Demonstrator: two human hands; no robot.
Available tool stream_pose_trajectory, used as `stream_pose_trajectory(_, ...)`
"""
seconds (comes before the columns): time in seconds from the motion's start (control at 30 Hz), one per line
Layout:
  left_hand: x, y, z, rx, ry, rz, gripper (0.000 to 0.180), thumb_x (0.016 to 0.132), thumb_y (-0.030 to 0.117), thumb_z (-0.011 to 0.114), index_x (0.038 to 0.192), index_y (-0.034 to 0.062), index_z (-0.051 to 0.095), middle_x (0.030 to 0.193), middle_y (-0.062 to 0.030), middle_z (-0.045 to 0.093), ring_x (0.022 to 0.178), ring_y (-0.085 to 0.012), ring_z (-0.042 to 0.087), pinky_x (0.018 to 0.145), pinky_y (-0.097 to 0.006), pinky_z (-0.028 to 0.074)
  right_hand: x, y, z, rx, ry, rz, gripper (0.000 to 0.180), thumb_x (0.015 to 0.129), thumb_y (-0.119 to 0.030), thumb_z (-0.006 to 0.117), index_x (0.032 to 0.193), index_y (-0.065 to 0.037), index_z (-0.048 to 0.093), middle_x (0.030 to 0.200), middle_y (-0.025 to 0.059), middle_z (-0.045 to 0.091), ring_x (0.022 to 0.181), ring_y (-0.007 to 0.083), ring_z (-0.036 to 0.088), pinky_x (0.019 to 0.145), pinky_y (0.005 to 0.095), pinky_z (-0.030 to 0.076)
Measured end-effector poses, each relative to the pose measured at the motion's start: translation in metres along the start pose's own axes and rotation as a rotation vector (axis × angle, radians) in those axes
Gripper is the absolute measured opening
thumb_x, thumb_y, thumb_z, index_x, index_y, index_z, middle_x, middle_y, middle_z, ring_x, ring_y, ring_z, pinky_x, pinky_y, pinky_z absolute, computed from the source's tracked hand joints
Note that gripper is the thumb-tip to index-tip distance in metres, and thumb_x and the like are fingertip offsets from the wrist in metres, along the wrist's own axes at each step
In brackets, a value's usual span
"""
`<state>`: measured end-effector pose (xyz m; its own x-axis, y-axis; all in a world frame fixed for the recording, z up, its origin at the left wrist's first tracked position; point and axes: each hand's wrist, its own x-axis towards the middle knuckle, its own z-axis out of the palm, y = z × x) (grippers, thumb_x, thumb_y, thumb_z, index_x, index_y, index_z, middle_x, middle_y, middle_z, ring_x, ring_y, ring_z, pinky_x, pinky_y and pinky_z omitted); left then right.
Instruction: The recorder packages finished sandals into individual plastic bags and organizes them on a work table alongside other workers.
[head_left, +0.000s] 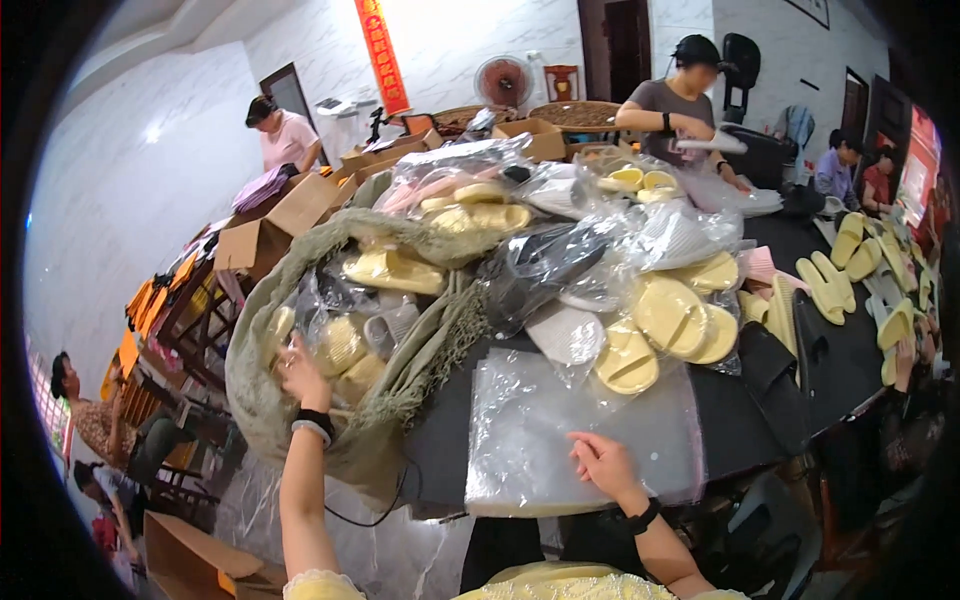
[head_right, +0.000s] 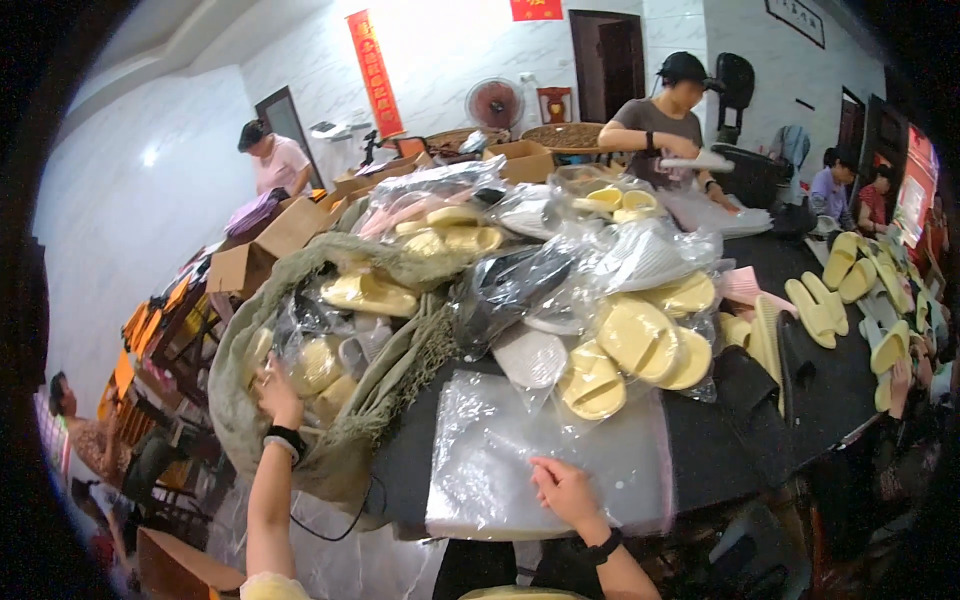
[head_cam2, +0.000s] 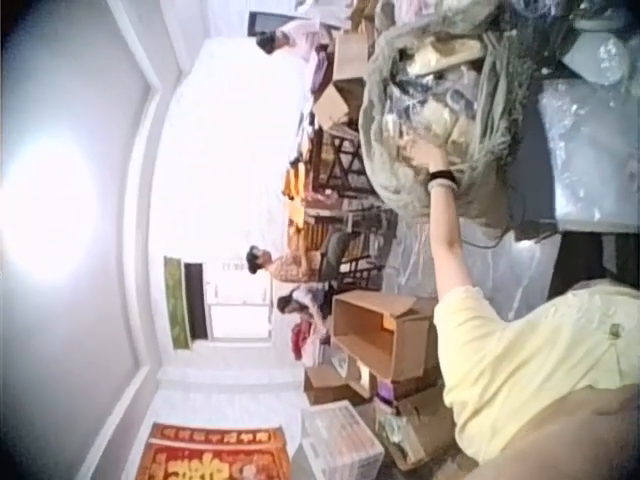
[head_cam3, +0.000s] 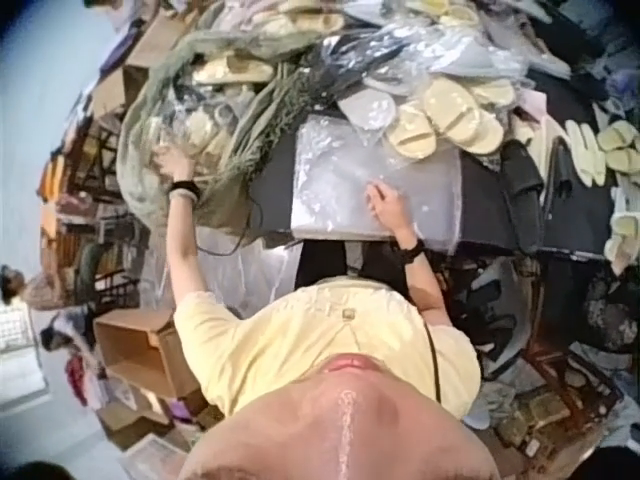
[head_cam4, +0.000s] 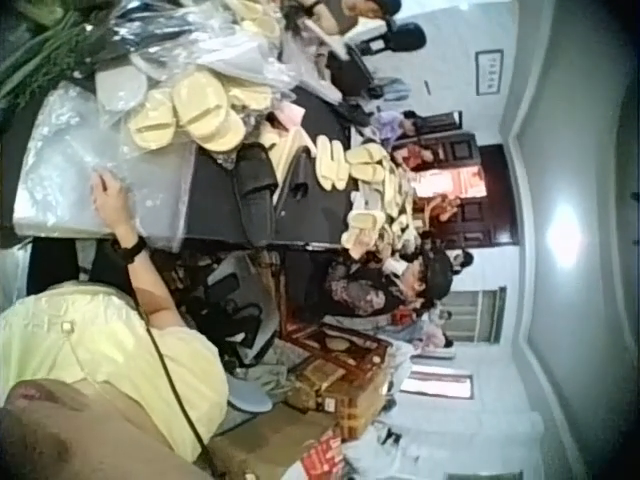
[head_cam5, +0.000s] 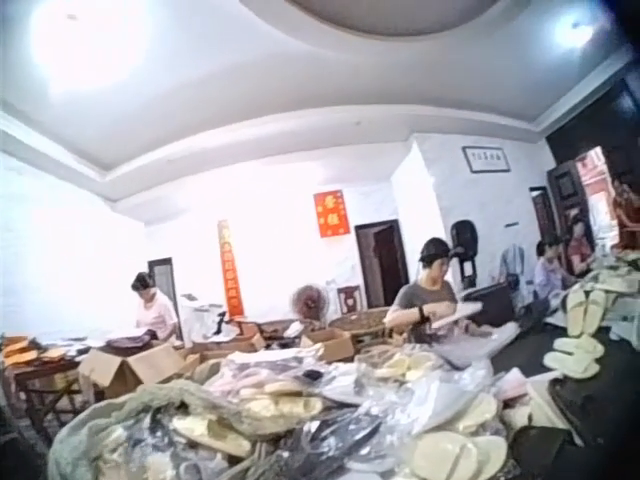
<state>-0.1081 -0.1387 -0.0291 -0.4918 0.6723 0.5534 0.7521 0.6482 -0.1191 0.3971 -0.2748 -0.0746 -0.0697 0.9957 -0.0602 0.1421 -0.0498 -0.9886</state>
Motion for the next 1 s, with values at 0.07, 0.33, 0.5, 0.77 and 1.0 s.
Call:
stream_pose_trajectory(0.07,0.002,-0.01,0.03,-0.072,0.081,-0.117,0.083,0.081,-0.005,0.055,0.147,0.0246,0.015,0.142,-0.0186,0.029,0.117,-0.036,0.045,0.087,-0.04,0.05,-0.002,0.003,-0.002,0.018,-0.014,0.009,0.024,0.092,-0.013,0.053,0.111,-0.004,0.063,0.081,0.005,0.064,0.057,0.0076,0.057,0.049,0.0229,0.05)
stream_pose_trajectory(0.33,0.0,-0.038,0.039,0.092,0.058,-0.055,0.062,0.086,0.002,0.051,0.142,0.0145,0.029,0.129,-0.0165,0.045,0.099,-0.0346,0.058,0.081,-0.037,0.052,0.0,0.003,0.001,0.033,-0.048,0.009,0.024,0.092,-0.014,0.053,0.112,-0.004,0.063,0.081,0.0035,0.064,0.058,0.0063,0.057,0.049,0.0216,0.049)
stream_pose_trajectory(0.5,-0.001,-0.043,-0.019,-0.216,0.192,0.11,0.048,0.083,-0.003,0.046,0.13,0.0051,0.042,0.125,-0.0164,0.05,0.087,-0.0334,0.063,0.071,-0.04,0.053,0.003,0.008,0.0,0.097,-0.063,0.046,0.024,0.092,-0.014,0.053,0.112,-0.003,0.063,0.081,0.0037,0.064,0.057,0.0065,0.056,0.049,0.0216,0.049)
stream_pose_trajectory(0.77,0.018,-0.026,-0.151,-0.537,0.553,0.2,0.059,0.076,0.007,0.062,0.132,0.0092,0.043,0.121,-0.0177,0.056,0.097,-0.0362,0.06,0.075,-0.041,0.05,0.003,0.004,0.0,0.027,-0.006,0.032,0.023,0.092,-0.012,0.053,0.109,-0.001,0.063,0.078,0.0037,0.064,0.055,0.0062,0.055,0.047,0.0213,0.048)
stream_pose_trajectory(1.0,0.052,0.076,-0.235,-1.097,0.76,0.086,0.069,0.073,0.01,0.068,0.136,0.0112,0.04,0.12,-0.0168,0.057,0.093,-0.0319,0.063,0.078,-0.037,0.05,0.003,0.007,0.0,0.057,0.038,0.021,0.022,0.092,-0.011,0.053,0.109,-0.001,0.063,0.077,0.0036,0.063,0.055,0.0064,0.056,0.047,0.0212,0.048)
